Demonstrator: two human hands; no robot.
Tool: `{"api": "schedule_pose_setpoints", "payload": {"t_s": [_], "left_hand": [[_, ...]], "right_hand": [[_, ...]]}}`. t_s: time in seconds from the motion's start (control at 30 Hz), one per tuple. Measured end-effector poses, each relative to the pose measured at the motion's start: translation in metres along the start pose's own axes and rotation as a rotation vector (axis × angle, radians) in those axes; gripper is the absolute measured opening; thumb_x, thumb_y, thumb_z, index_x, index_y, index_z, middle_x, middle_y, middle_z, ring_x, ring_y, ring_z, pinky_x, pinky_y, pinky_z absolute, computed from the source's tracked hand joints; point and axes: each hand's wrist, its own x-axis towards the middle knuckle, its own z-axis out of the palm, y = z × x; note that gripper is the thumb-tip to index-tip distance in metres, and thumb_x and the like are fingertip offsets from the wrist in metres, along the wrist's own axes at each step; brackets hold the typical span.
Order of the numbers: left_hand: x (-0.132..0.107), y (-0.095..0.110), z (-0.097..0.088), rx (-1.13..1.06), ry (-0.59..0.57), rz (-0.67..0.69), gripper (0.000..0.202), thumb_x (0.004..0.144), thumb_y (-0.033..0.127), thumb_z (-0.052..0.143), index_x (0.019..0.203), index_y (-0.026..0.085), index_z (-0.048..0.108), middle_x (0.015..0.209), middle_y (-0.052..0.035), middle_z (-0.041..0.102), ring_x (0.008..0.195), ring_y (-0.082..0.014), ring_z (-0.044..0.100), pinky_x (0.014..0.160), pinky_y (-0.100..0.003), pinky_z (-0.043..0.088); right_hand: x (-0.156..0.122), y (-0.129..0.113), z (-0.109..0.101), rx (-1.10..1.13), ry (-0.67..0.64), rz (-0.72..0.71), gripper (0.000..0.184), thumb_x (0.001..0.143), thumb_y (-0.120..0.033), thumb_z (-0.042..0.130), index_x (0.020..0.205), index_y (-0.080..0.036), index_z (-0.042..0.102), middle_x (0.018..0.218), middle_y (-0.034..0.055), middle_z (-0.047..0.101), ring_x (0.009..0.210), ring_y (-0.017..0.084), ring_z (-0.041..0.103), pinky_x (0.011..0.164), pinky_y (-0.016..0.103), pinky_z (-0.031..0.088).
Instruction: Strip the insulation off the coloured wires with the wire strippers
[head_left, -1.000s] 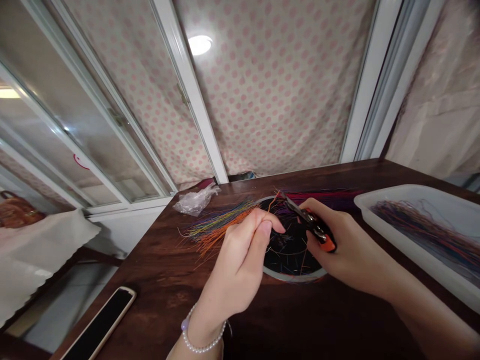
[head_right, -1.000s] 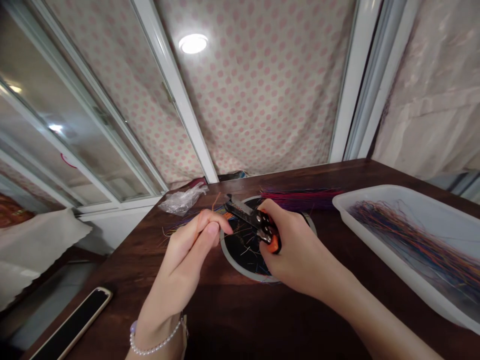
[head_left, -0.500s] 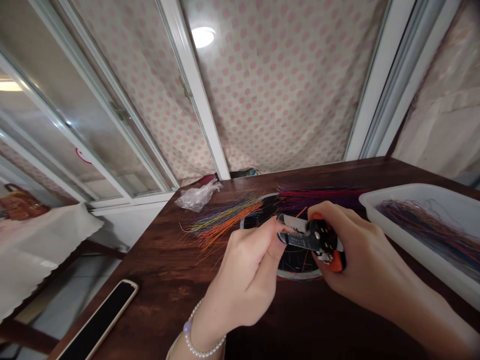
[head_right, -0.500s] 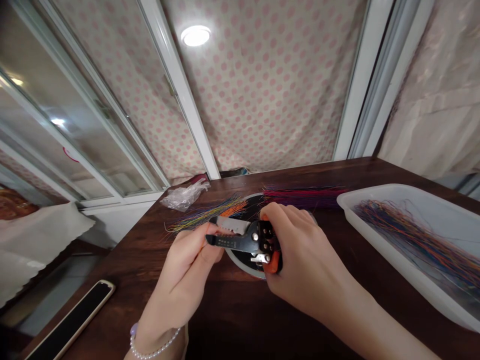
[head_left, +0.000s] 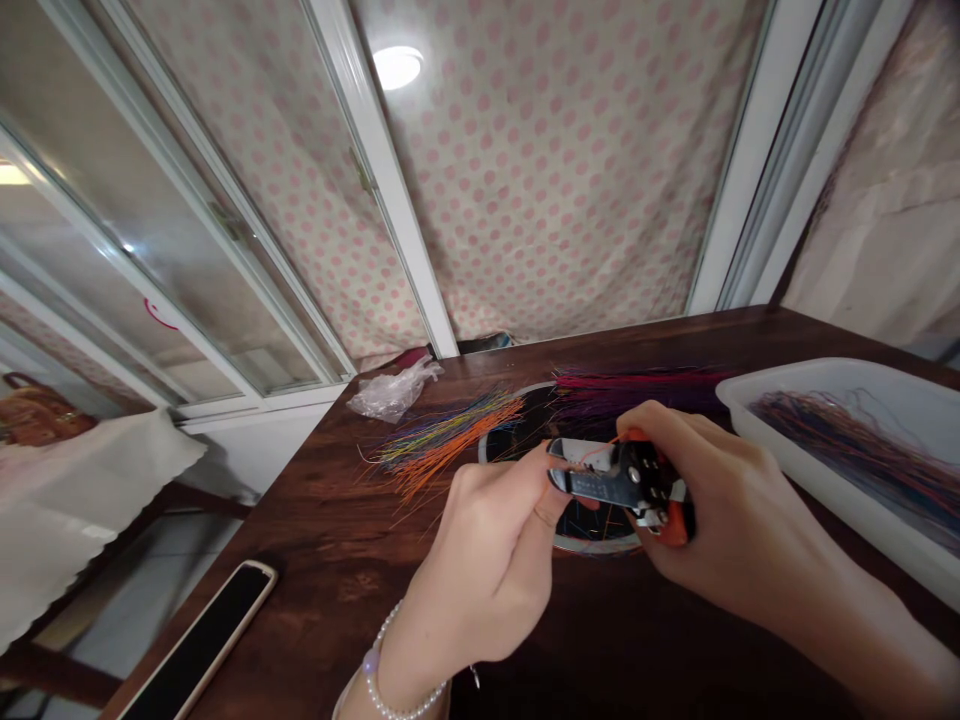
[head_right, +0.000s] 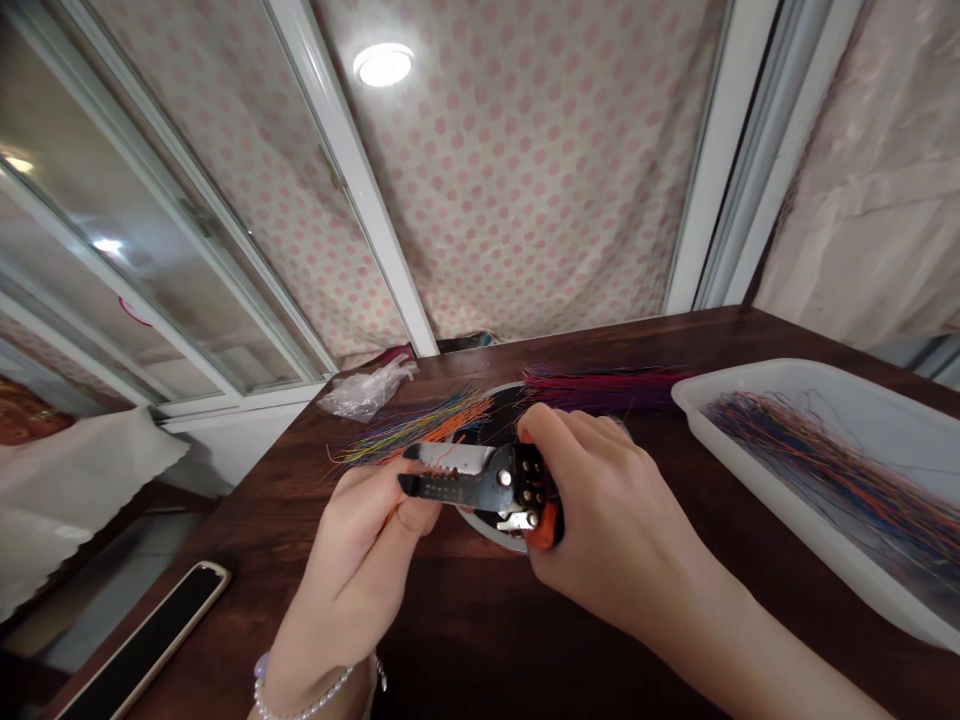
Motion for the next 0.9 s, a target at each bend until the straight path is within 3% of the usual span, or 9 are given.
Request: {"api": "schedule_pose_setpoints", "payload": {"t_s": [0.17,0.47,0.9], "left_hand": [[-0.0019,-0.0003,0.0001,0.004,0.001,-0.004,0.029,0.100,0.013,0.042,0.072,0.021,0.039,0.059,0.0059,0.037,0.049,-0.0085,0.034,0.048,-0.024,0.030],[-0.0010,0.0006,-0.0004,-0.018,-0.003,-0.012,0.024,0.101,0.015,0.042,0.081,0.020,0.054,0.064,0.0033,0.053,0.053,-0.0093,0.047,0.051,-0.024,0.038],[-0.0007,0.0006,0.0000,0.040,0.026,0.060,0.027,0.099,0.010,0.043,0.074,0.021,0.041,0.059,0.0066,0.039,0.049,-0.0082,0.035,0.047,-0.024,0.031]], "right_hand": [[0.0008,-0.0003,-0.0003,-0.007,-0.001,-0.014,0.036,0.055,-0.010,0.042,0.089,-0.023,0.043,0.066,0.0004,0.061,0.052,0.016,0.060,0.045,0.024,0.043],[0.0012,-0.0005,-0.0015,0.000,0.007,-0.022,0.033,0.056,-0.012,0.041,0.087,-0.024,0.042,0.063,0.0008,0.061,0.050,0.017,0.058,0.044,0.026,0.043],[0.0001,-0.0011,-0.0031,-0.031,-0.023,-0.007,0.031,0.058,-0.011,0.041,0.087,-0.023,0.043,0.063,0.0003,0.061,0.050,0.016,0.058,0.046,0.025,0.043]]}}
